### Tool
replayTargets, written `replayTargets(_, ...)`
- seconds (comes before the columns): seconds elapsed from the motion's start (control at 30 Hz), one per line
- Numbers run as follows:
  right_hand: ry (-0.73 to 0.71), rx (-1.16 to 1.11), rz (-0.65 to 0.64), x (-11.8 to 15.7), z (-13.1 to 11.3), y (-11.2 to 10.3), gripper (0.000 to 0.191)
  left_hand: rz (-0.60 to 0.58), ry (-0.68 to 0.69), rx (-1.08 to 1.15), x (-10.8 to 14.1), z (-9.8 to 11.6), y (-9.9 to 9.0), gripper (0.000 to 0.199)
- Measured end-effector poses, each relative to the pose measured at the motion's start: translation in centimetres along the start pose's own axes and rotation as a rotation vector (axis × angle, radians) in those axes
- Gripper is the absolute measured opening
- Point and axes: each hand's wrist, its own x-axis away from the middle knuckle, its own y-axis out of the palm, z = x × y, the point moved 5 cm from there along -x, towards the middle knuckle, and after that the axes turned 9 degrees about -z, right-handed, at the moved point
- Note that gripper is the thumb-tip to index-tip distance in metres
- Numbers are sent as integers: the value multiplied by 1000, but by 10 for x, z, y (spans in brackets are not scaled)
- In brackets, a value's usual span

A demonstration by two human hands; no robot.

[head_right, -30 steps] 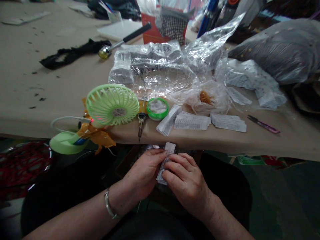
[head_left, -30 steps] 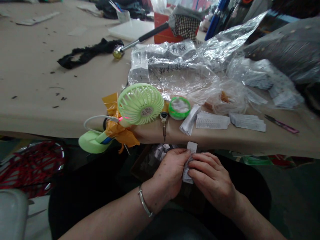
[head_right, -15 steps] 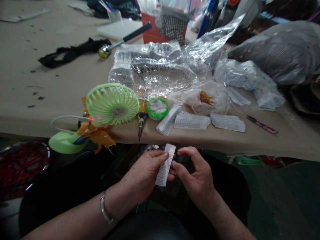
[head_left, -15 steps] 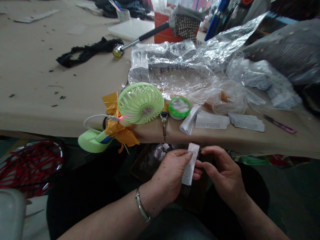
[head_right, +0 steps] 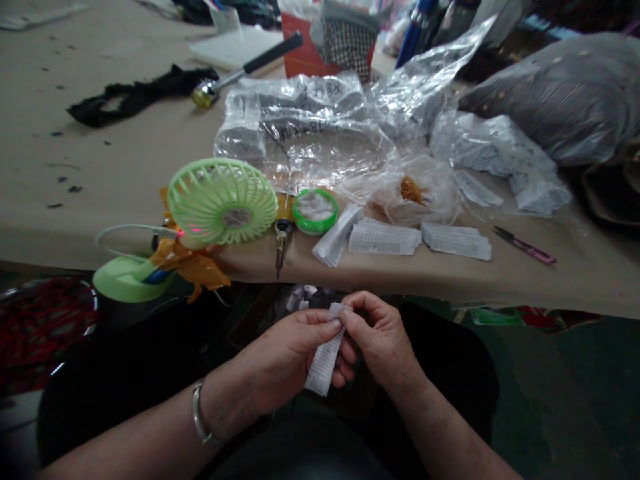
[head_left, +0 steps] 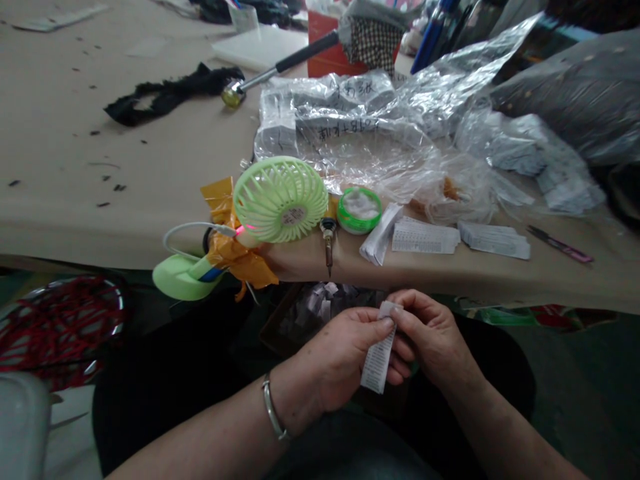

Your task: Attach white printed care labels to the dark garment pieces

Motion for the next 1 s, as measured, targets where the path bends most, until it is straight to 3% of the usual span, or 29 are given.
replayTargets(0.13,12,-78,-87,-2,7,-3,14,-30,-6,-5,4,2,-1,17)
replayTargets(0.27,65,-264,-434,-7,12,4,47,-126,-41,-10,6,0,2,18)
replayTargets(0.33,70,-316,-577,-8,10,9,47,-164,-73,-19,7,-3,3,18)
replayTargets(0.4,51,-351,-629,-9,6,13,39,-174,-87,-40,7,-6,3,20)
replayTargets(0.53,86,-395,-604,-13,6,19,25,-151,-95,-61,6,-9,3,22)
replayTargets(0.7,135,-375,-529,-12,9,19,24,-114,-99,-45,2,-11,-2,26)
replayTargets(0.8,47,-96,-391,-8,2,11,36,-113,-71,-41,2,-8,-6,26)
replayTargets(0.9,-160,340,-211,-2,-15,3,33,-61,-18,-45,5,-1,-10,19)
replayTargets(1.0,-327,644,-156,4,-28,5,33,-15,12,-71,9,4,-10,18)
